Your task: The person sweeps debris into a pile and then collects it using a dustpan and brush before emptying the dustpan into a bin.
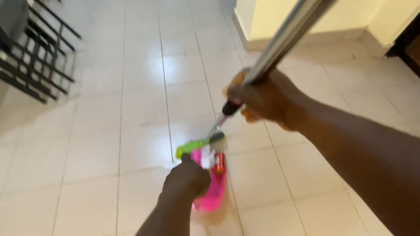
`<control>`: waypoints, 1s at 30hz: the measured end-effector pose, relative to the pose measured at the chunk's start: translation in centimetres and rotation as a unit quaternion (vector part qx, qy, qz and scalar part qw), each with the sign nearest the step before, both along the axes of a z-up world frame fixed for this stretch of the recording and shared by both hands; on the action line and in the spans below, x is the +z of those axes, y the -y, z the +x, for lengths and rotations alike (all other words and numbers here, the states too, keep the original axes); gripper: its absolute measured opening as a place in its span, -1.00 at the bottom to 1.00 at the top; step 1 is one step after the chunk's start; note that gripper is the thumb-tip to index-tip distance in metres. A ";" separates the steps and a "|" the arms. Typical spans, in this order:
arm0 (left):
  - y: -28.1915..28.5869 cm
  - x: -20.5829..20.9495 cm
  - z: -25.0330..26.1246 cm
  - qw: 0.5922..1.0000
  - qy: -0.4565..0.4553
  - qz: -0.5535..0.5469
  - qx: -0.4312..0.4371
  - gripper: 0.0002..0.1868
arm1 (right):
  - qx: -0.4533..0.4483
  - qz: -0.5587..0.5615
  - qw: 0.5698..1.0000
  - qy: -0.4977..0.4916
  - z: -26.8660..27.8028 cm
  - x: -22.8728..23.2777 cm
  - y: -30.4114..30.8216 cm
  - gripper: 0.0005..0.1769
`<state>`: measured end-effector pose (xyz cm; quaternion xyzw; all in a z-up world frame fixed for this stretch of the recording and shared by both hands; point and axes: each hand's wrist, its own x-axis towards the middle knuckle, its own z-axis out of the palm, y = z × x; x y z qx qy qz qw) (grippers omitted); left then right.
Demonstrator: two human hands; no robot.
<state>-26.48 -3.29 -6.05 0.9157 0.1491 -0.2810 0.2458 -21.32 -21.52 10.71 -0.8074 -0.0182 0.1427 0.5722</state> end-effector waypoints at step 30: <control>4.9 -0.7 -7.4 0.961 0.157 -0.124 0.193 -0.49 | -0.171 -0.024 0.985 0.032 -12.8 7.2 -3.1 -0.71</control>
